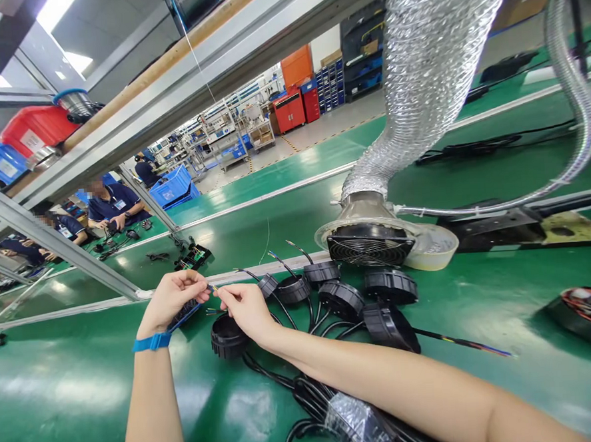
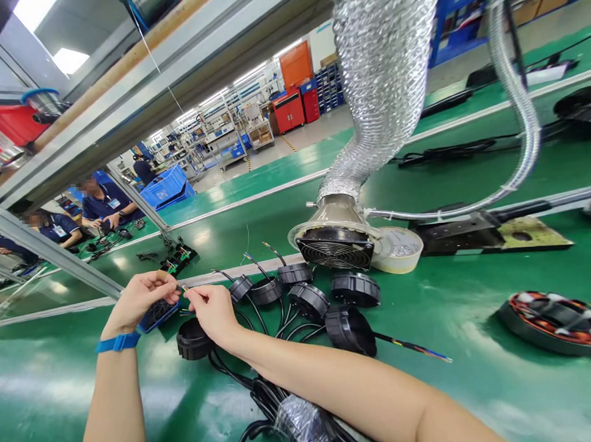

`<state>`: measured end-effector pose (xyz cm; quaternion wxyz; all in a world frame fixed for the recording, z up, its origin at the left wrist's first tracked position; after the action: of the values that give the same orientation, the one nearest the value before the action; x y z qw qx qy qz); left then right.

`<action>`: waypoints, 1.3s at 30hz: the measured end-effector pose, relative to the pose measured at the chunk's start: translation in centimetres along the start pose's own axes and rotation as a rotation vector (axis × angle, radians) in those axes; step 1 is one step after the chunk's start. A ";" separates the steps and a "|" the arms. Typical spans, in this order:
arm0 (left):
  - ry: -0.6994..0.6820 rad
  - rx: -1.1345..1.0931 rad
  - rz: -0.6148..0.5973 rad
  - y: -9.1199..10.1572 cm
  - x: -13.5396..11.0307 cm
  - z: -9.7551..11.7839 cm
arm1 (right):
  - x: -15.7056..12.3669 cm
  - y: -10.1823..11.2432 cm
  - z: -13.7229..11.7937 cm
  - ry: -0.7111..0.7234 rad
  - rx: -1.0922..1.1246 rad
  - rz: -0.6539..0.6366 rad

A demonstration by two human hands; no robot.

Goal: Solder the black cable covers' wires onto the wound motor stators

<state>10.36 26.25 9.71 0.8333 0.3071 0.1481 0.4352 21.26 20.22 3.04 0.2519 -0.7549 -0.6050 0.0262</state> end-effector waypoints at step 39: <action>-0.016 0.148 -0.154 -1.1 -0.4 0.1 | -0.2 -0.7 1.3 -0.094 0.083 -0.039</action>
<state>10.86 25.38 9.09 0.8404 0.3589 0.1962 0.3555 20.12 20.60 2.19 0.2548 -0.7298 -0.6291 0.0818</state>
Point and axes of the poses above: each hand's wrist, its own x-axis towards the middle knuckle, its own y-axis out of the back of the hand, z = x × y, the point moved 10 cm from there along x, towards the middle knuckle, and after that the axes turned 12 degrees about x, right-handed, at the moved point
